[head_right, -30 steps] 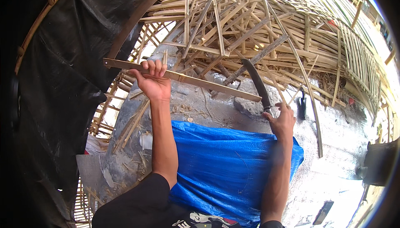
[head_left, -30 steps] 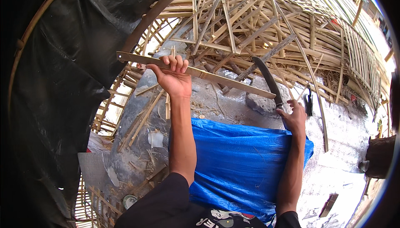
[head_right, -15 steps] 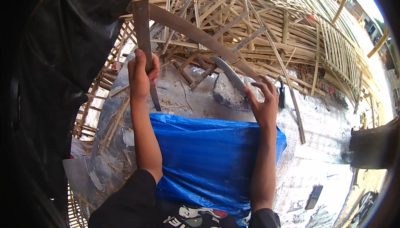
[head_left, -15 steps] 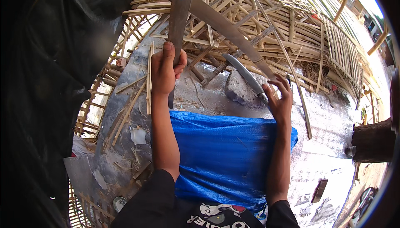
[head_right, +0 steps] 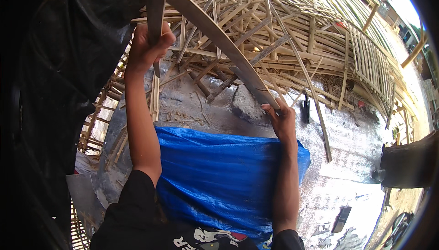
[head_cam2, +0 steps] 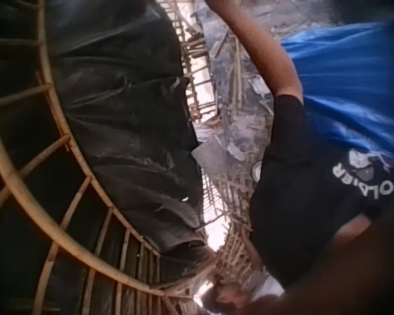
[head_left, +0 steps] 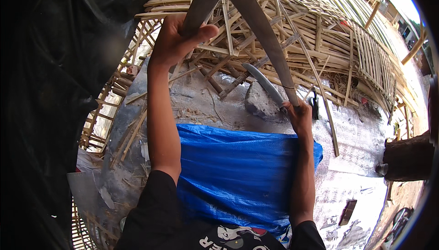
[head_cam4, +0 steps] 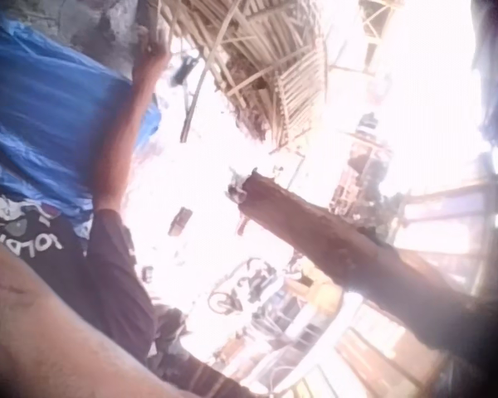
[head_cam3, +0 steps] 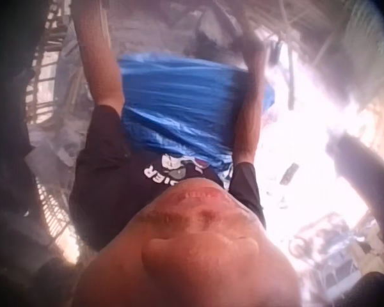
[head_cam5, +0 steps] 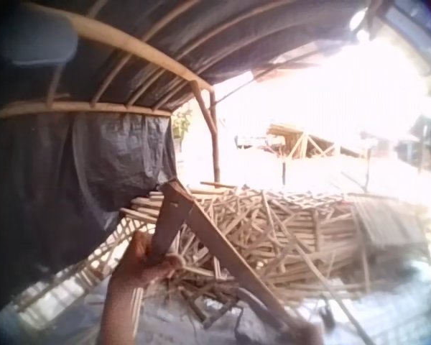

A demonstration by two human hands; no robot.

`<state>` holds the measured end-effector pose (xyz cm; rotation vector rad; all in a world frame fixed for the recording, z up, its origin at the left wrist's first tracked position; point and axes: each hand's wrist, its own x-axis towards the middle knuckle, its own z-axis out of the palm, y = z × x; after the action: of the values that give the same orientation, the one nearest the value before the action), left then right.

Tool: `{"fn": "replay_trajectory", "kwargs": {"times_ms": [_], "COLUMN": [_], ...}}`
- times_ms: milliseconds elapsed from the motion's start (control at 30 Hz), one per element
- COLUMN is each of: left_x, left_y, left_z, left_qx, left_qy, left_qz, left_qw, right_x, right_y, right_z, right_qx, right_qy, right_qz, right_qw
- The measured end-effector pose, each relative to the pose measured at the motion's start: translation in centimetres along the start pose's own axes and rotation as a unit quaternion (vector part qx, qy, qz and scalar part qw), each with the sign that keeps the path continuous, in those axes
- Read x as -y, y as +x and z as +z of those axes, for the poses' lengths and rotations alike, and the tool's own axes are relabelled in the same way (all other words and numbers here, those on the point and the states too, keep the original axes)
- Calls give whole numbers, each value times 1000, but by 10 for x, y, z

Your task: The person joins bamboo pieces together, then shaves and carves a wooden strip using a knife.

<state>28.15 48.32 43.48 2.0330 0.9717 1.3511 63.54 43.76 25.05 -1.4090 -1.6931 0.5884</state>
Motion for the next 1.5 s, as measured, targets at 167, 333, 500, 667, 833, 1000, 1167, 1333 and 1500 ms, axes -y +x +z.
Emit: {"fn": "replay_trajectory", "kwargs": {"times_ms": [167, 333, 500, 667, 833, 1000, 1167, 1333, 1500], "left_x": [-55, -135, -161, -77, 35, 53, 90, 98, 103], "left_y": [121, 186, 141, 39, -49, -49, -61, -53, -51], "left_z": [-5, -27, 78, 163, 208, 220, 191, 155, 149], "left_qx": [-22, 21, -266, -135, -26, 141, 78, -63, -226], "left_qy": [360, 439, 457, 301, 240, 142, 10, -162, -188], "left_qz": [133, 134, 227, 44, -120, -256, -277, -264, -271], "left_qw": [923, 888, 818, 943, 963, 946, 958, 949, 917], "right_x": [-11, -2, 7, -9, -15, -24, -3, -18, -20], "right_y": [3, -4, -13, 4, 27, 23, 21, 31, 28], "right_z": [-21, -44, -76, -101, -84, -52, -11, -12, 3], "right_qx": [-47, -106, -180, -209, -171, -128, -76, -74, -84], "right_qy": [173, 206, 336, 508, 520, 460, 476, 480, 363], "right_qz": [69, 63, 98, 118, 162, 188, 204, 260, 227], "right_qw": [981, 971, 919, 827, 821, 858, 852, 835, 900]}}
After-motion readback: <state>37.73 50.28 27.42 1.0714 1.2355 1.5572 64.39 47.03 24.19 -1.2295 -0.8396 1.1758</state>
